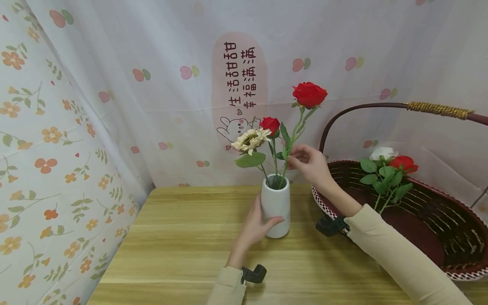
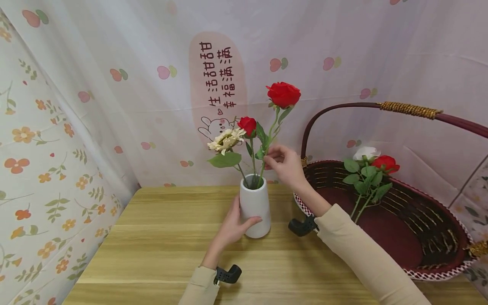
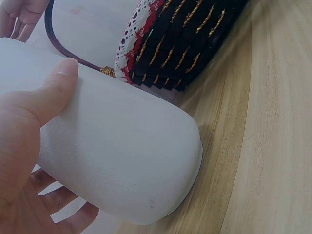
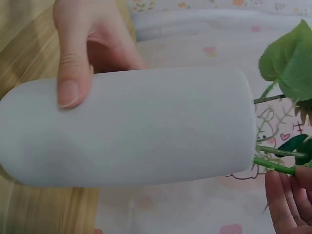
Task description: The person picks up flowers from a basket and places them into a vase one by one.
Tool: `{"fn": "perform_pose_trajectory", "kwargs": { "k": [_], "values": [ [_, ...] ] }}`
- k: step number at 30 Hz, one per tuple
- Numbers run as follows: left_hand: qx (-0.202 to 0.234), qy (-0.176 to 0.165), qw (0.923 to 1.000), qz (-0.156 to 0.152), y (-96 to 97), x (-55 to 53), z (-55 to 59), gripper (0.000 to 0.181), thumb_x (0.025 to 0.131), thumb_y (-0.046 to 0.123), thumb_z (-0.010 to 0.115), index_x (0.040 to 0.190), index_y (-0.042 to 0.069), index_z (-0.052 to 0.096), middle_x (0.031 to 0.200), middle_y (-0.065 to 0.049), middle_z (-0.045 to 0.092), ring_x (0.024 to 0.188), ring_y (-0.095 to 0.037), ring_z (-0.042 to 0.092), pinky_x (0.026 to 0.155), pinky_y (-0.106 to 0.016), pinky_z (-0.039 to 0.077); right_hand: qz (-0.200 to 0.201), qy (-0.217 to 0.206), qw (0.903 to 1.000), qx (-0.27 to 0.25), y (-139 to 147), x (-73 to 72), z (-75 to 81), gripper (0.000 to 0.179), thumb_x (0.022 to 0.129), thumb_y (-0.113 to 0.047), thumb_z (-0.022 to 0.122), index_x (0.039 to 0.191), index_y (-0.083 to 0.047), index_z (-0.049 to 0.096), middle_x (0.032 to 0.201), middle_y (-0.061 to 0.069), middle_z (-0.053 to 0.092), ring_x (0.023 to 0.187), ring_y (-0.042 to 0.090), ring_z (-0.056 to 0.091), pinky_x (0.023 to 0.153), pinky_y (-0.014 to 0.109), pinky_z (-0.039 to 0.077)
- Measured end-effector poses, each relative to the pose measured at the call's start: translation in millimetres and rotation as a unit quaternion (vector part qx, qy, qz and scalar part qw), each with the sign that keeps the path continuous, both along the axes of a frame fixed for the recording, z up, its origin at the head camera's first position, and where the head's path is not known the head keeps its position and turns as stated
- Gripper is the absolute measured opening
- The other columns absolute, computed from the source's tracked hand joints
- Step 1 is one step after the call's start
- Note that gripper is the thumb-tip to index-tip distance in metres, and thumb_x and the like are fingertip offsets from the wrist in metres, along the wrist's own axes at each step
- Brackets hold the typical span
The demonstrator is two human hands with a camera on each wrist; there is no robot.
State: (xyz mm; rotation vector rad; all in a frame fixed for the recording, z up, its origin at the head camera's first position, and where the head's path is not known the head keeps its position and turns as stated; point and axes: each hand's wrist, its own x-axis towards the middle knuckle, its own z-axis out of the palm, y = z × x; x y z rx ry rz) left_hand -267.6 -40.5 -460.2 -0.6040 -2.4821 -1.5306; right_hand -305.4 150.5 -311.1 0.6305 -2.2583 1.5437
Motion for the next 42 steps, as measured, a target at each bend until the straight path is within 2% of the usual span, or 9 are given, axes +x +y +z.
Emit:
{"fn": "perform_pose_trajectory", "kwargs": {
  "k": [4, 12, 17, 19, 24, 27, 33, 39, 42],
  "values": [
    [0.000, 0.003, 1.0000, -0.003, 0.1, -0.4, 0.2, 0.094, 0.075, 0.050, 0.069, 0.145, 0.022, 0.013, 0.137, -0.004, 0.033, 0.120, -0.017, 0.039, 0.097, -0.041, 0.034, -0.002, -0.009, 0.9997, 0.022, -2.7, 0.9, -2.6, 0.020, 0.087, -0.006, 0.061, 0.105, 0.003, 0.058, 0.092, 0.017, 0.062, 0.075, 0.027, 0.065, 0.068, 0.029, 0.053],
    [-0.003, -0.007, 1.0000, 0.003, 0.4, -1.2, -0.4, 0.097, 0.074, 0.053, 0.068, 0.146, 0.021, 0.012, 0.138, -0.004, 0.032, 0.121, -0.018, 0.038, 0.098, -0.041, 0.034, 0.013, -0.017, 0.9990, 0.038, -14.7, 21.3, 10.4, 0.021, 0.085, 0.001, 0.060, 0.102, 0.012, 0.056, 0.090, 0.026, 0.060, 0.077, 0.038, 0.063, 0.064, 0.026, 0.053],
    [-0.001, -0.004, 1.0000, 0.001, 0.1, -1.0, -0.1, 0.097, 0.074, 0.053, 0.068, 0.146, 0.020, 0.012, 0.138, -0.005, 0.033, 0.121, -0.018, 0.039, 0.098, -0.042, 0.034, 0.000, -0.011, 0.9984, 0.056, -10.3, 4.5, -8.4, 0.021, 0.085, -0.009, 0.065, 0.102, 0.003, 0.060, 0.090, 0.016, 0.063, 0.077, 0.026, 0.064, 0.068, 0.028, 0.052],
    [-0.003, -0.001, 1.0000, 0.001, 0.0, -0.4, 0.4, 0.097, 0.075, 0.052, 0.068, 0.146, 0.019, 0.011, 0.139, -0.007, 0.032, 0.121, -0.020, 0.039, 0.097, -0.043, 0.034, -0.005, -0.006, 0.9981, 0.061, -9.9, 1.7, -11.4, 0.020, 0.084, -0.010, 0.066, 0.100, 0.001, 0.061, 0.089, 0.014, 0.063, 0.078, 0.024, 0.063, 0.070, 0.030, 0.052],
    [-0.002, -0.001, 1.0000, -0.001, 0.1, 0.6, 1.9, 0.096, 0.075, 0.052, 0.068, 0.146, 0.020, 0.012, 0.138, -0.008, 0.033, 0.120, -0.021, 0.039, 0.097, -0.044, 0.035, -0.013, 0.001, 0.9973, 0.072, -19.5, 18.3, 2.1, 0.019, 0.083, -0.003, 0.065, 0.099, 0.007, 0.061, 0.089, 0.020, 0.063, 0.081, 0.029, 0.061, 0.072, 0.032, 0.050],
    [-0.003, -0.009, 1.0000, 0.001, 0.1, 0.5, 2.0, 0.097, 0.074, 0.053, 0.068, 0.146, 0.020, 0.012, 0.138, -0.008, 0.032, 0.121, -0.021, 0.039, 0.097, -0.043, 0.034, -0.010, 0.003, 0.9974, 0.071, -22.7, 20.4, 2.9, 0.018, 0.084, -0.003, 0.064, 0.098, 0.008, 0.061, 0.089, 0.020, 0.064, 0.081, 0.030, 0.061, 0.072, 0.031, 0.049],
    [-0.002, -0.021, 0.9998, 0.004, 0.0, 1.1, 1.0, 0.099, 0.074, 0.054, 0.067, 0.146, 0.019, 0.010, 0.137, -0.011, 0.032, 0.120, -0.024, 0.040, 0.097, -0.045, 0.034, 0.003, 0.003, 0.9984, 0.057, -23.3, 12.0, -5.1, 0.017, 0.084, -0.003, 0.065, 0.097, 0.006, 0.062, 0.087, 0.019, 0.064, 0.080, 0.030, 0.062, 0.070, 0.030, 0.050],
    [-0.005, -0.023, 0.9997, 0.002, 0.9, -1.2, -1.0, 0.097, 0.075, 0.053, 0.067, 0.146, 0.021, 0.011, 0.136, -0.009, 0.032, 0.119, -0.022, 0.040, 0.096, -0.044, 0.035, -0.006, -0.016, 0.9980, 0.061, -16.6, -5.9, -21.7, 0.020, 0.084, -0.017, 0.067, 0.098, -0.004, 0.064, 0.087, 0.009, 0.065, 0.079, 0.020, 0.062, 0.070, 0.027, 0.049],
    [-0.006, -0.023, 0.9997, 0.002, 0.9, -1.5, -1.4, 0.097, 0.074, 0.054, 0.067, 0.146, 0.021, 0.011, 0.136, -0.008, 0.032, 0.119, -0.022, 0.040, 0.096, -0.043, 0.035, -0.010, -0.025, 0.9979, 0.059, -14.6, -6.8, -24.0, 0.021, 0.084, -0.022, 0.068, 0.098, -0.007, 0.064, 0.086, 0.006, 0.065, 0.079, 0.018, 0.060, 0.069, 0.027, 0.048]
  ]
}}
